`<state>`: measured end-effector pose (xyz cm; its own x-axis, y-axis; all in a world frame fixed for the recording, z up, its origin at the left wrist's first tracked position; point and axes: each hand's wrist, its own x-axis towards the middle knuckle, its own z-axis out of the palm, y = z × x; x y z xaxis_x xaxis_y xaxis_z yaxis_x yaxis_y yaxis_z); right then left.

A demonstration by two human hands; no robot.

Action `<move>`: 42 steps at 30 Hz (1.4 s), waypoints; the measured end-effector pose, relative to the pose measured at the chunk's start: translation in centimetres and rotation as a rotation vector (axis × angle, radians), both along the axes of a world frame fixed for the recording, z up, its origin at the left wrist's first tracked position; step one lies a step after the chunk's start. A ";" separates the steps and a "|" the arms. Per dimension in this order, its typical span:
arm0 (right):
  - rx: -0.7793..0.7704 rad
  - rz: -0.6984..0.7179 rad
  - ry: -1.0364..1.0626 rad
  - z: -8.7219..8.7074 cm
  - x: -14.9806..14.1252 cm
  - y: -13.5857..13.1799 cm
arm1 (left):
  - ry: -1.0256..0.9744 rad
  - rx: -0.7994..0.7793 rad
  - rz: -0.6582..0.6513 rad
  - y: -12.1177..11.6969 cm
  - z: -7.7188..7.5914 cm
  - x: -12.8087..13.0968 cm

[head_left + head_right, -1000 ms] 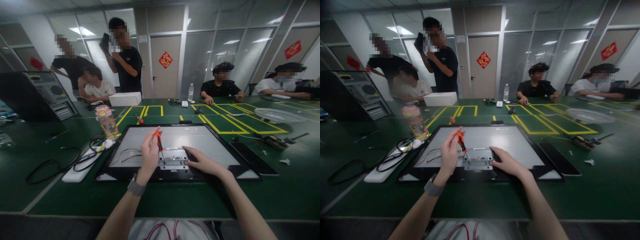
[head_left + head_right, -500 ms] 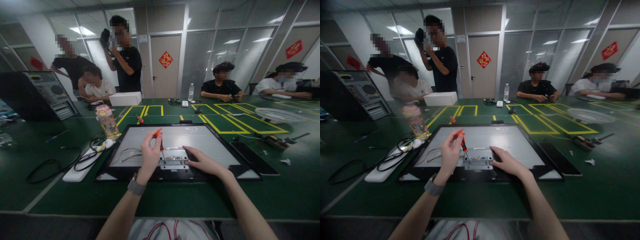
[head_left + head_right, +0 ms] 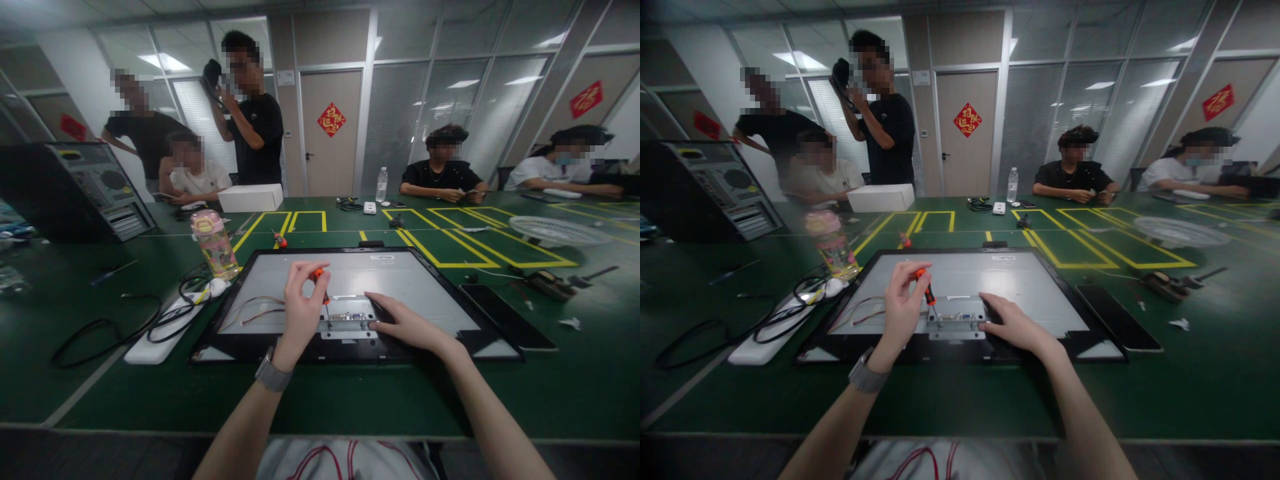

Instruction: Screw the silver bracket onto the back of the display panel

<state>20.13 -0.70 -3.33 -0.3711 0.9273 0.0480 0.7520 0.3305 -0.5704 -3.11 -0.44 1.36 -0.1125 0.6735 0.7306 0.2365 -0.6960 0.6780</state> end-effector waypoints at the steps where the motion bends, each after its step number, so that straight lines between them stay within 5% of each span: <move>1: -0.004 0.001 -0.004 0.0 0.0 0.0 | 0.000 0.006 0.006 0.0 0.0 0.0; 6: -0.001 -0.003 -0.012 0.2 0.0 -0.1 | -0.018 -0.033 -0.067 0.0 0.0 -0.1; 13: 0.000 -0.001 -0.012 0.3 -0.1 -0.1 | -0.027 -0.011 0.061 0.2 0.0 0.0; 24: -0.001 -0.002 -0.005 0.2 -0.1 -0.1 | -0.053 -0.044 -0.066 0.0 0.0 0.0; 29: -0.004 -0.009 -0.004 0.2 -0.1 -0.1 | -0.029 0.017 0.045 0.1 0.0 0.0; 34: 0.004 -0.005 -0.002 0.3 0.0 -0.2 | -0.084 -0.077 -0.060 0.0 0.1 -0.1; 42: -0.004 -0.004 -0.005 0.1 0.0 -0.1 | -0.027 -0.036 -0.024 0.1 0.1 0.0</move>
<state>20.17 -0.78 -3.21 -0.3675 0.9291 0.0421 0.7564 0.3249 -0.5677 -3.09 -0.34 1.41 -0.1152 0.7022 0.7026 0.2011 -0.6762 0.7088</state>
